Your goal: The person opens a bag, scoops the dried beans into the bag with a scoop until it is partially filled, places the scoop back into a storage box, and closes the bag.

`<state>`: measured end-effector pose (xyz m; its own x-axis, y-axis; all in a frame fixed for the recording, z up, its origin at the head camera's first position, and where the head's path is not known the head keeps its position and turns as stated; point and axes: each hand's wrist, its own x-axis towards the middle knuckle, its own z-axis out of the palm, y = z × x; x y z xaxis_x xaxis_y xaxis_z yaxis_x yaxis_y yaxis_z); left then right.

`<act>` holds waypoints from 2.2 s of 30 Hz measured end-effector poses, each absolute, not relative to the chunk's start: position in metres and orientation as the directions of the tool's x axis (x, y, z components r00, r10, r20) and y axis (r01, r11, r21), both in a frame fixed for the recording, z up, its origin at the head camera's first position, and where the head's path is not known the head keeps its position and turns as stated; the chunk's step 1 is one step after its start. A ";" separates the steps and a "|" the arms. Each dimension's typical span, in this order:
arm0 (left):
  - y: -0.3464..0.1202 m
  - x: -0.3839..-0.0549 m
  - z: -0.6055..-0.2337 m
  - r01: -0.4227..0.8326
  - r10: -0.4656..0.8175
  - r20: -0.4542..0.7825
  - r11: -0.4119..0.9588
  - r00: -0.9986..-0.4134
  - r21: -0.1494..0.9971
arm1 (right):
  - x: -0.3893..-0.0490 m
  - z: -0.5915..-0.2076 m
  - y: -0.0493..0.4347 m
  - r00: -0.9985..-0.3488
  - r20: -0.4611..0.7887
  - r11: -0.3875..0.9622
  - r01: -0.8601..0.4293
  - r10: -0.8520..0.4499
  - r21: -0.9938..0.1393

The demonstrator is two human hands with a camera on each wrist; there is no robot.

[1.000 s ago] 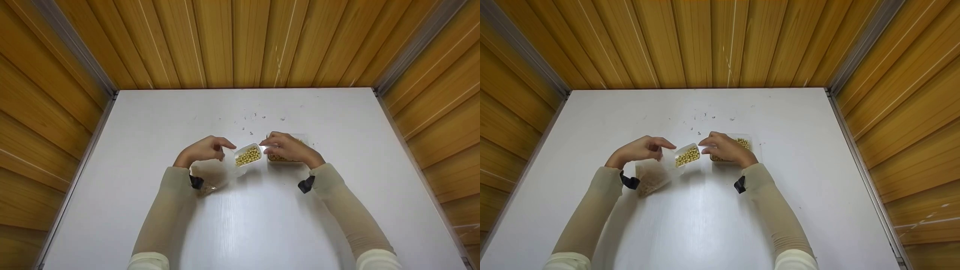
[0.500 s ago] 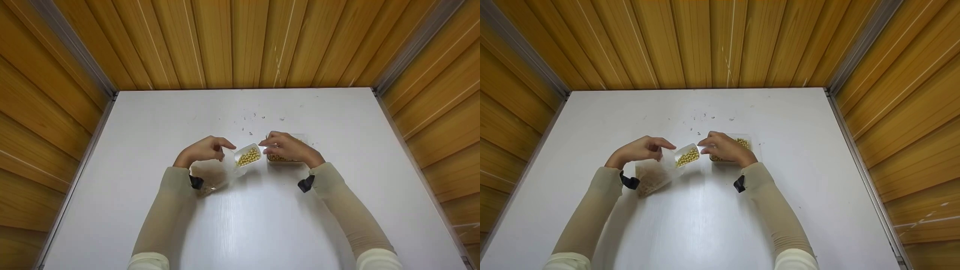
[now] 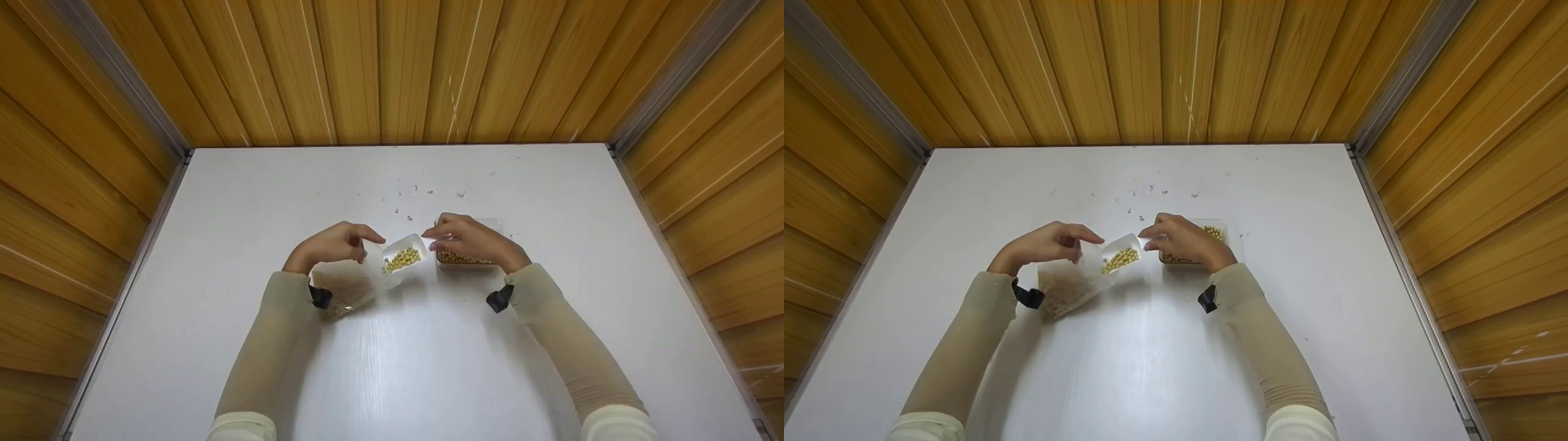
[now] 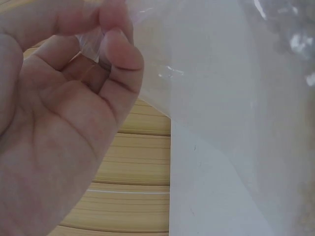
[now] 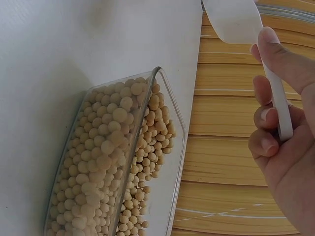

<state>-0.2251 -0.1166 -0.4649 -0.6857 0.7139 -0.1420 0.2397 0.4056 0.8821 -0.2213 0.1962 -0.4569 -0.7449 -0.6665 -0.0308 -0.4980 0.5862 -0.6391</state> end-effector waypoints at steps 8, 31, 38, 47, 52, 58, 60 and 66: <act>-0.118 -0.226 -0.464 0.234 0.705 -0.169 0.437 -0.689 0.869 | -0.222 -0.456 0.196 -0.730 -0.009 0.571 -0.526 -0.683 -0.630; -0.118 -0.225 -0.461 0.234 0.716 -0.159 0.418 -0.680 0.878 | -0.222 -0.454 0.196 -0.719 0.010 0.563 -0.553 -0.695 -0.614; -0.119 -0.226 -0.460 0.225 0.707 -0.180 0.439 -0.684 0.870 | -0.221 -0.453 0.196 -0.720 0.009 0.562 -0.549 -0.694 -0.618; -0.120 -0.227 -0.461 0.237 0.714 -0.164 0.426 -0.680 0.873 | -0.222 -0.456 0.196 -0.728 0.023 0.552 -0.540 -0.685 -0.635; -0.120 -0.227 -0.462 0.246 0.718 -0.156 0.422 -0.678 0.872 | -0.222 -0.459 0.199 -0.746 0.029 0.549 -0.515 -0.666 -0.658; -0.121 -0.227 -0.462 0.232 0.709 -0.168 0.431 -0.685 0.872 | -0.221 -0.460 0.203 -0.762 0.045 0.531 -0.492 -0.647 -0.690; -0.121 -0.227 -0.461 0.221 0.703 -0.176 0.436 -0.689 0.872 | -0.221 -0.459 0.204 -0.767 0.051 0.531 -0.489 -0.639 -0.693; -0.121 -0.226 -0.460 0.198 0.692 -0.185 0.435 -0.698 0.879 | -0.222 -0.458 0.209 -0.788 0.039 0.552 -0.465 -0.614 -0.692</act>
<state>-0.2260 -0.1207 -0.4597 -0.6975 0.6922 -0.1853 0.1979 0.4347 0.8786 -0.2221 0.2094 -0.4579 -0.7883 -0.6140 0.0392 -0.4645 0.5522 -0.6923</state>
